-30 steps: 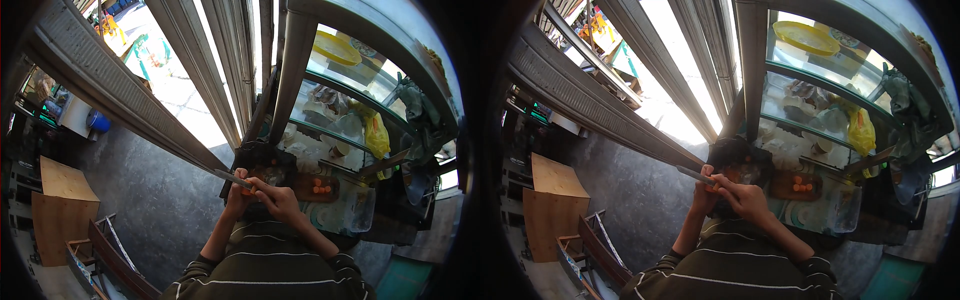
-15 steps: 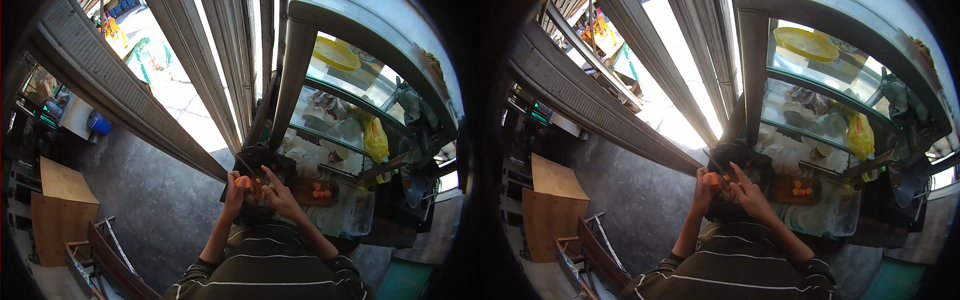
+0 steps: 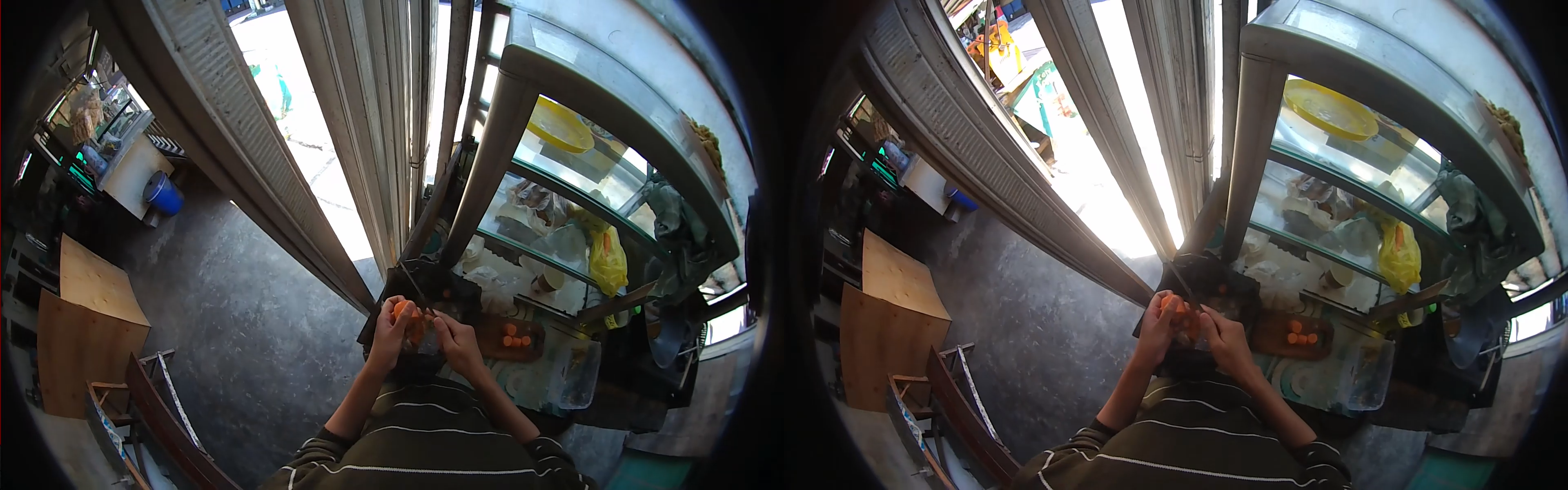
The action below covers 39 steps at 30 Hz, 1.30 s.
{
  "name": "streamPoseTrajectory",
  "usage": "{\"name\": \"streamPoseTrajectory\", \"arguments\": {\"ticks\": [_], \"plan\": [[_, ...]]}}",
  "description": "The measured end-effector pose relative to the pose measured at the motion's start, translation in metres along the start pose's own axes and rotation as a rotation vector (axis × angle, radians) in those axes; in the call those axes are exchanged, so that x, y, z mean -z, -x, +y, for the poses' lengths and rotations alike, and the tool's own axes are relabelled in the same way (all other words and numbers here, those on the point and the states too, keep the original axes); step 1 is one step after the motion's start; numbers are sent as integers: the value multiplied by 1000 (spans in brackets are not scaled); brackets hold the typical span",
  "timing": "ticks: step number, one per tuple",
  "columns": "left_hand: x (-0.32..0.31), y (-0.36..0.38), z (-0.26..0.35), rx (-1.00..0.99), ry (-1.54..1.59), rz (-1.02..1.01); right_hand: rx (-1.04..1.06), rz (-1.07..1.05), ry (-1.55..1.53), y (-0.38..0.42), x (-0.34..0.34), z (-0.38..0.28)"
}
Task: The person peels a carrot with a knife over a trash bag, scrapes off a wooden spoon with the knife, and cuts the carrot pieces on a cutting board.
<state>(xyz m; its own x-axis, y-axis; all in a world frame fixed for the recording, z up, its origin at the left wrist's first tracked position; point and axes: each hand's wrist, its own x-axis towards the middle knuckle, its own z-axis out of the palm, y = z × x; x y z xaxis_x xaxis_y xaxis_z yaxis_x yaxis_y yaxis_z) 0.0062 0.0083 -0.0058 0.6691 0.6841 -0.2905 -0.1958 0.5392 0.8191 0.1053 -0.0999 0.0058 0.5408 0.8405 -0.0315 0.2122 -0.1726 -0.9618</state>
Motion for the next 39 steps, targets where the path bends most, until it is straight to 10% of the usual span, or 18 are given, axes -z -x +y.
{"name": "streamPoseTrajectory", "arguments": {"ticks": [39], "plan": [[-12, 14, 14, 128, 102, -138, 222, -138, 410, 5, 9, -42]]}}
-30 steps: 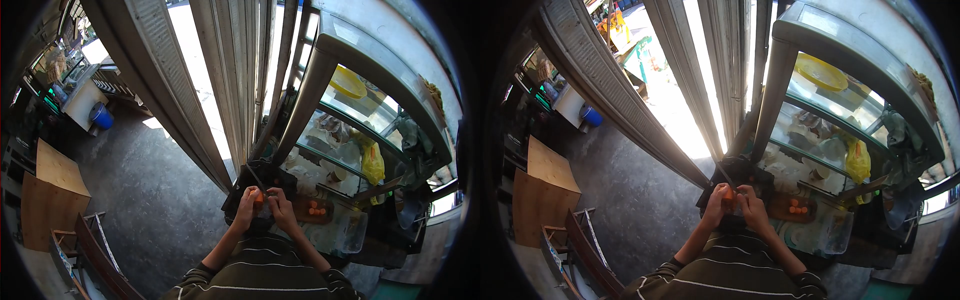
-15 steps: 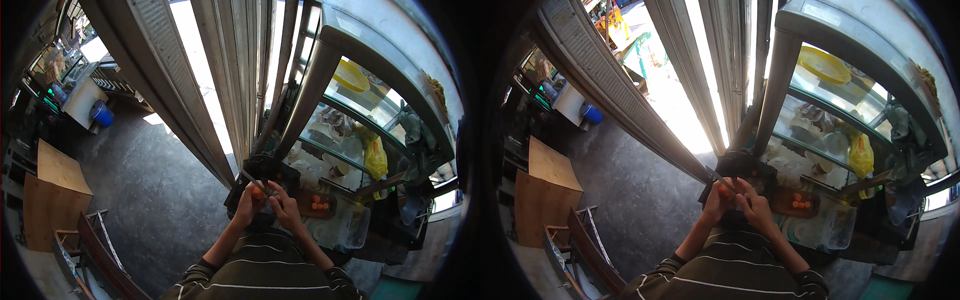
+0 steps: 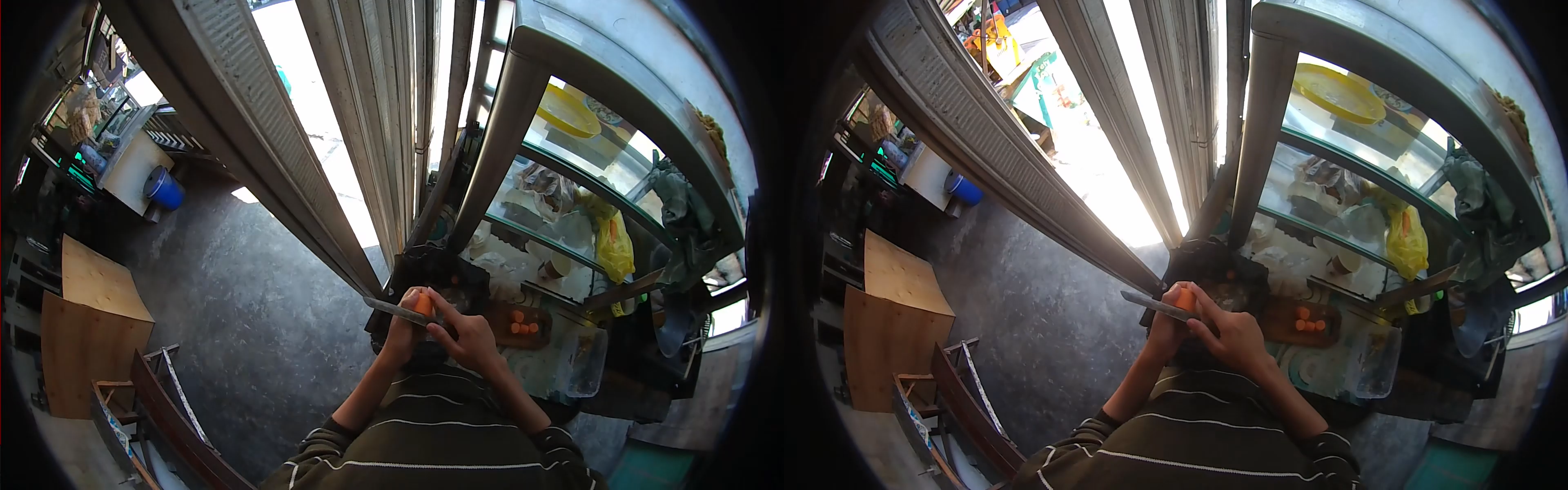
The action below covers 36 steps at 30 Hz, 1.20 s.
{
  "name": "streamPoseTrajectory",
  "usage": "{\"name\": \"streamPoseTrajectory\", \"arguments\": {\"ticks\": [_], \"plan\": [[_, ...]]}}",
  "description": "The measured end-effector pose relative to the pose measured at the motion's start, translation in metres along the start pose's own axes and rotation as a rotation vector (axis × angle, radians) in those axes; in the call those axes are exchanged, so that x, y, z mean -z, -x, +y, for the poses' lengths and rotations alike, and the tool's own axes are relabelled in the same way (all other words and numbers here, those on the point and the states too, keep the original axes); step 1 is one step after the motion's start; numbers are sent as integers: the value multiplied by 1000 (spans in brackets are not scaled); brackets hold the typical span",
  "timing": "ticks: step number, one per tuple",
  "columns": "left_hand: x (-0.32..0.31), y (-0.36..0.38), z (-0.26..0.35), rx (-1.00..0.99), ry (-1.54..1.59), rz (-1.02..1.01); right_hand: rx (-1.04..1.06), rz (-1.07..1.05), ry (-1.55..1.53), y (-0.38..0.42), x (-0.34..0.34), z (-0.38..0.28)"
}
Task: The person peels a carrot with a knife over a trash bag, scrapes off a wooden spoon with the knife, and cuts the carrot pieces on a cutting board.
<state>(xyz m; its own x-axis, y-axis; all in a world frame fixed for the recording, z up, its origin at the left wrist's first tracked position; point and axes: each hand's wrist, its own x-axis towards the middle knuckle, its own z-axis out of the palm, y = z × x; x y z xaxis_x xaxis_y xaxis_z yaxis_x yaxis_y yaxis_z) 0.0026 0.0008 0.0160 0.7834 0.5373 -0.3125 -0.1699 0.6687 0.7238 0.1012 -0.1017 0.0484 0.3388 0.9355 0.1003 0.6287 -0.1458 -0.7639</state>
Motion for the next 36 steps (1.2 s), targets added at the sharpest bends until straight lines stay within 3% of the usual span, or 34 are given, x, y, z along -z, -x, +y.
{"name": "streamPoseTrajectory", "arguments": {"ticks": [19, 27, 36], "plan": [[5, -3, -3, -43, -18, 21, 53, 43, 101, -1, -4, 2], [3, 1, 2, -218, -140, -73, 107, 95, 116, 2, -10, -2], [6, 2, -4, -269, -212, -23, 137, 143, 119, 4, -9, -2]]}}
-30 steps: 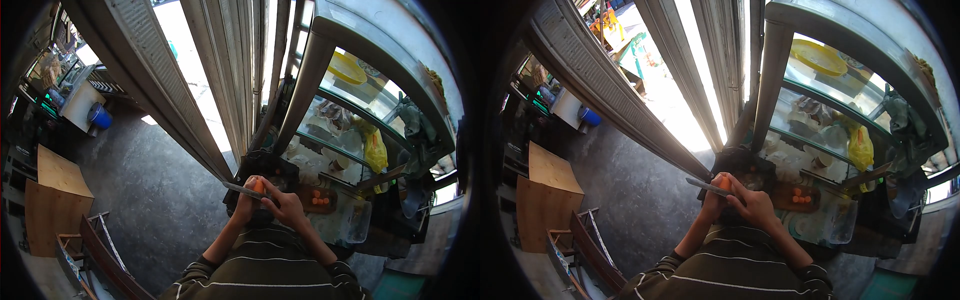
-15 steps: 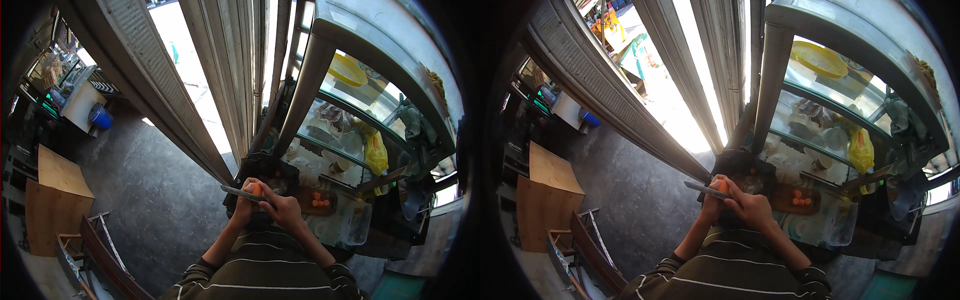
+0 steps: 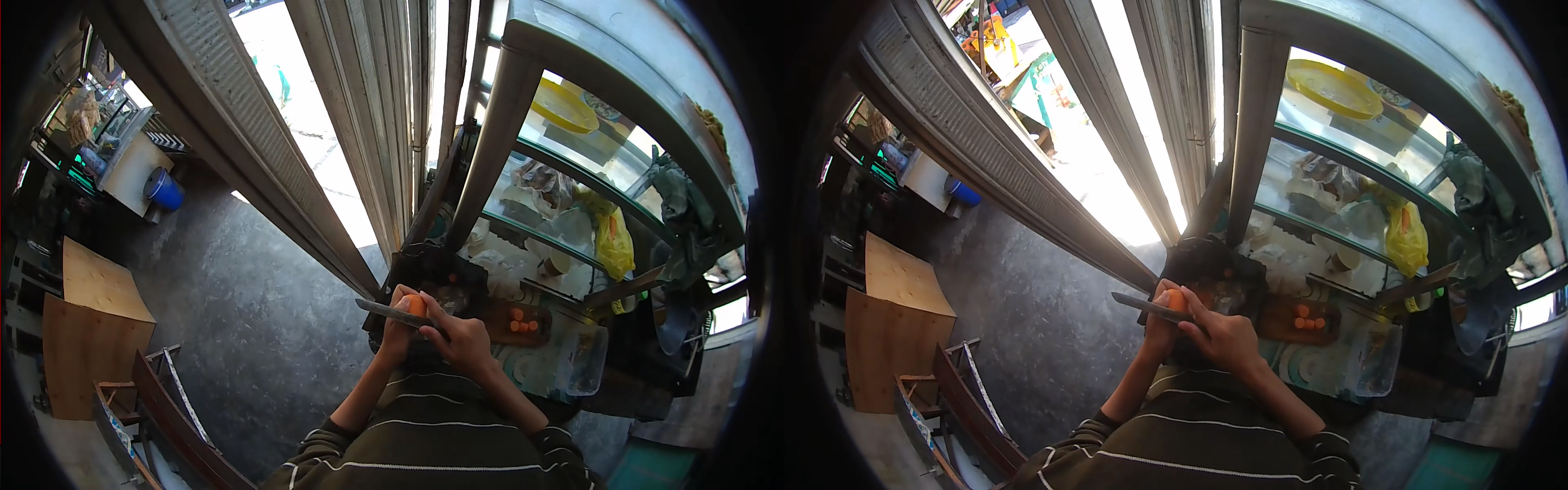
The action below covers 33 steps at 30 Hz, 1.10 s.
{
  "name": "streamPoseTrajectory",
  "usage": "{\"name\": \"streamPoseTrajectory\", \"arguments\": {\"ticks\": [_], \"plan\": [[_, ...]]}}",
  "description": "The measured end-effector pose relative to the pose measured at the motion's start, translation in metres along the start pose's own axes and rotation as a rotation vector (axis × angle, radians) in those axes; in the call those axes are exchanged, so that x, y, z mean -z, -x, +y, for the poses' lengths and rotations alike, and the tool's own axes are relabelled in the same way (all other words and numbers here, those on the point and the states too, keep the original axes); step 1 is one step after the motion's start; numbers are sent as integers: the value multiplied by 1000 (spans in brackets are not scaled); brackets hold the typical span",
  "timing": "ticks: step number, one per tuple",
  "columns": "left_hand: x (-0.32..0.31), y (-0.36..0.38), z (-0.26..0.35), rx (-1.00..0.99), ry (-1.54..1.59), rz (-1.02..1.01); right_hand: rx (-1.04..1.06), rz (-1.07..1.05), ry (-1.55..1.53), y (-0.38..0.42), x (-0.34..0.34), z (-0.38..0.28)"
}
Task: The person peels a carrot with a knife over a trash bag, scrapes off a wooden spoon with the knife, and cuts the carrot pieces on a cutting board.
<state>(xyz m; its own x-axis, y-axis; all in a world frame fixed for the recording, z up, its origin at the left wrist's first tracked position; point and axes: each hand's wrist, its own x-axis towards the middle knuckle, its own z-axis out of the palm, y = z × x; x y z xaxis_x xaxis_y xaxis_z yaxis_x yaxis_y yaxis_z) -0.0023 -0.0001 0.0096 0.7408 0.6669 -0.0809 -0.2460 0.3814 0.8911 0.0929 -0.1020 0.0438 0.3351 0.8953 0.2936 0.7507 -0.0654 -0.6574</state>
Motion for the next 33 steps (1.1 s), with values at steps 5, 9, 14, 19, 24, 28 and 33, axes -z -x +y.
{"name": "streamPoseTrajectory", "arguments": {"ticks": [5, 9, 14, 19, 24, 28, 33], "plan": [[-2, -1, -1, -16, -90, 39, 6, -42, 43, -1, 5, -1], [-1, -1, -5, -48, -135, 43, 8, 1, 18, 0, 5, -3], [-7, 4, -3, -68, -181, 67, -27, 2, -45, -1, 9, -7], [-7, 6, -4, 8, -59, 54, -48, -23, -93, -1, 14, -10], [-6, 7, -2, 60, -147, 71, -47, 10, -141, 0, 15, -10], [-5, 6, -4, -80, -265, 30, -102, 1, -156, 0, 15, -12], [-6, 6, 4, 42, -65, 17, -118, -19, -244, -3, 11, -2]]}}
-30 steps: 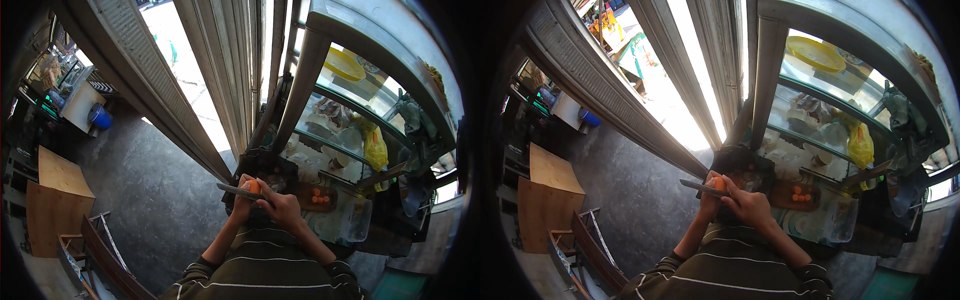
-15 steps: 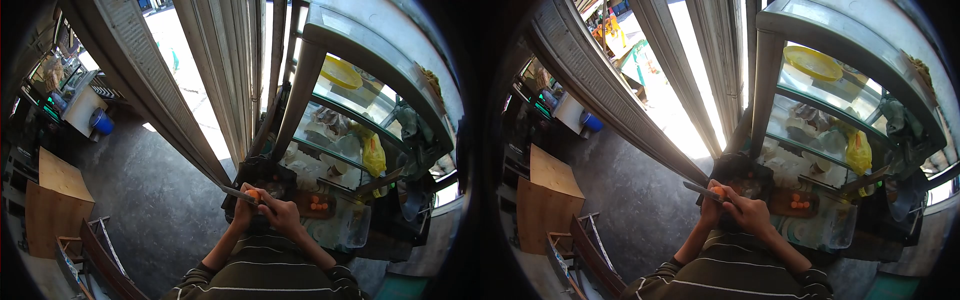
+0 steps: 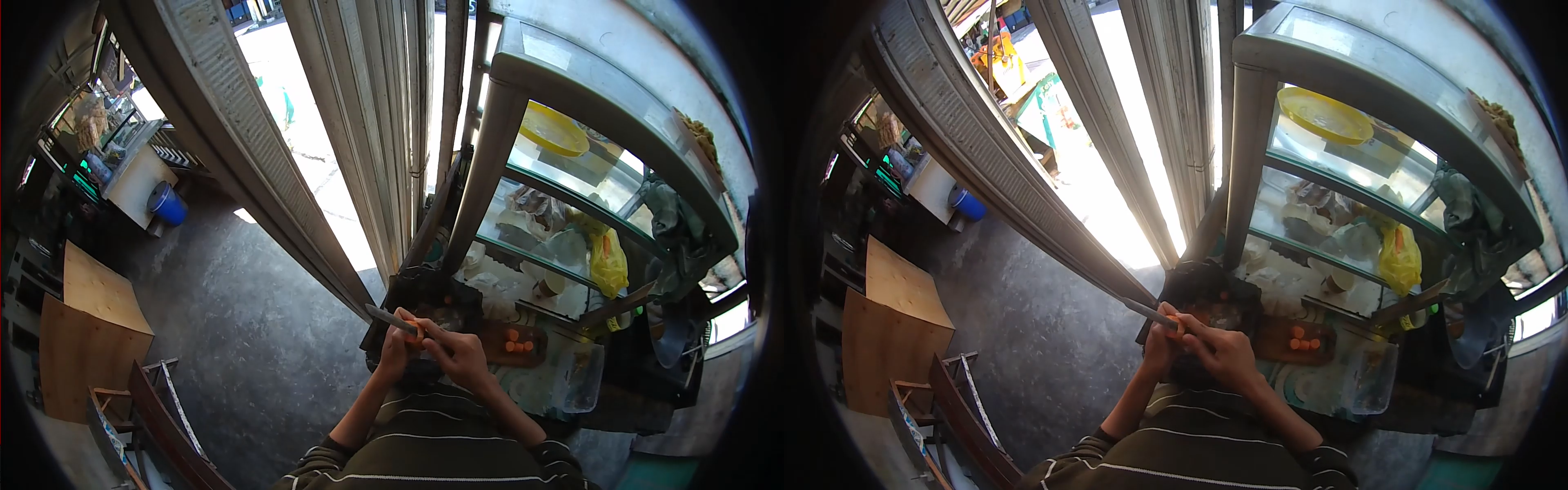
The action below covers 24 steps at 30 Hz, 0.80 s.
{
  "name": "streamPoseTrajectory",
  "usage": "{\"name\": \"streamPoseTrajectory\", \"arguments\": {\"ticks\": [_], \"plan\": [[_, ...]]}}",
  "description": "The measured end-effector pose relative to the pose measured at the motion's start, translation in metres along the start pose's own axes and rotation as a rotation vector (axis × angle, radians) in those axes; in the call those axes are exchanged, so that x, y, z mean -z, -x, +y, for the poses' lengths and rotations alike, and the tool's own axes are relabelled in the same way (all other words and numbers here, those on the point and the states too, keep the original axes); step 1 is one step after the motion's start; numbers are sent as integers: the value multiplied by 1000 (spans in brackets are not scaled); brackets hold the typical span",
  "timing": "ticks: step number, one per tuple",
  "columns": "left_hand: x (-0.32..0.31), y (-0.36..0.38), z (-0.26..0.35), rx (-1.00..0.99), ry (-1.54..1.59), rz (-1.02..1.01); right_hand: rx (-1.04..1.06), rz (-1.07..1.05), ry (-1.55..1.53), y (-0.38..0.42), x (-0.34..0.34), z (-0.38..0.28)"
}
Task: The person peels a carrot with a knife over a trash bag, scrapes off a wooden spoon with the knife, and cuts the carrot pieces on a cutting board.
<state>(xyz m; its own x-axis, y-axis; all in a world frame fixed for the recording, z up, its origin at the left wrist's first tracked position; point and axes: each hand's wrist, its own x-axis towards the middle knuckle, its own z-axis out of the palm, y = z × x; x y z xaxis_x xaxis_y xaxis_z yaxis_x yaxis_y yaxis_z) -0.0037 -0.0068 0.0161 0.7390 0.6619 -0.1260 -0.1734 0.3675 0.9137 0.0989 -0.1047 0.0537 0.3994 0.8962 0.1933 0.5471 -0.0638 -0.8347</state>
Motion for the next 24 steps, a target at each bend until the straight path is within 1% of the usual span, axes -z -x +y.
{"name": "streamPoseTrajectory", "arguments": {"ticks": [2, 4, 6, 8, 9, 10, 11, 12, 13, 14, 15, 16, 18, 19, 21, 22, 23, 24], "plan": [[4, -2, -4, -12, 0, -7, -28, 15, -142, 0, -3, 3], [11, -4, -11, -18, 2, -8, -40, -6, -164, -1, -2, 3], [16, -8, -12, -27, -37, -67, -49, -21, -186, -2, -1, 6], [16, -8, -7, -36, -63, -97, -108, -63, -384, -2, 0, 9], [14, -10, -4, -47, -90, -127, -105, -62, -383, -3, -1, 9], [12, -12, -2, -46, -89, -126, -193, -63, -606, -1, -4, 7], [9, -15, 0, -3, 1, -126, -281, -65, -828, -1, -5, 7], [7, -15, 0, 43, 91, -123, -284, -69, -828, 0, -6, 8], [7, -16, 0, 41, 92, -121, -345, -71, -891, -1, -6, 9], [7, -16, 0, 106, 179, -97, -408, -71, -955, -1, -5, 10], [6, -16, -1, 170, 265, -74, -406, -71, -955, -4, -3, 9], [6, -15, -3, 171, 264, -74, -414, -83, -935, -6, 0, 8], [7, -15, -8, 188, 300, 7, -420, -92, -915, -7, 1, 11], [10, -16, -9, 188, 300, 4, -437, -104, -896, -7, 0, 16], [16, -15, -9, 200, 407, -141, -454, -117, -878, -6, -2, 27], [15, -14, -8, 202, 405, -139, -445, -129, -811, -6, -2, 31], [13, -13, -7, 229, 396, -97, -434, -140, -743, -6, -4, 35], [10, -13, -5, 257, 388, -55, -434, -138, -744, -5, -6, 38]]}}
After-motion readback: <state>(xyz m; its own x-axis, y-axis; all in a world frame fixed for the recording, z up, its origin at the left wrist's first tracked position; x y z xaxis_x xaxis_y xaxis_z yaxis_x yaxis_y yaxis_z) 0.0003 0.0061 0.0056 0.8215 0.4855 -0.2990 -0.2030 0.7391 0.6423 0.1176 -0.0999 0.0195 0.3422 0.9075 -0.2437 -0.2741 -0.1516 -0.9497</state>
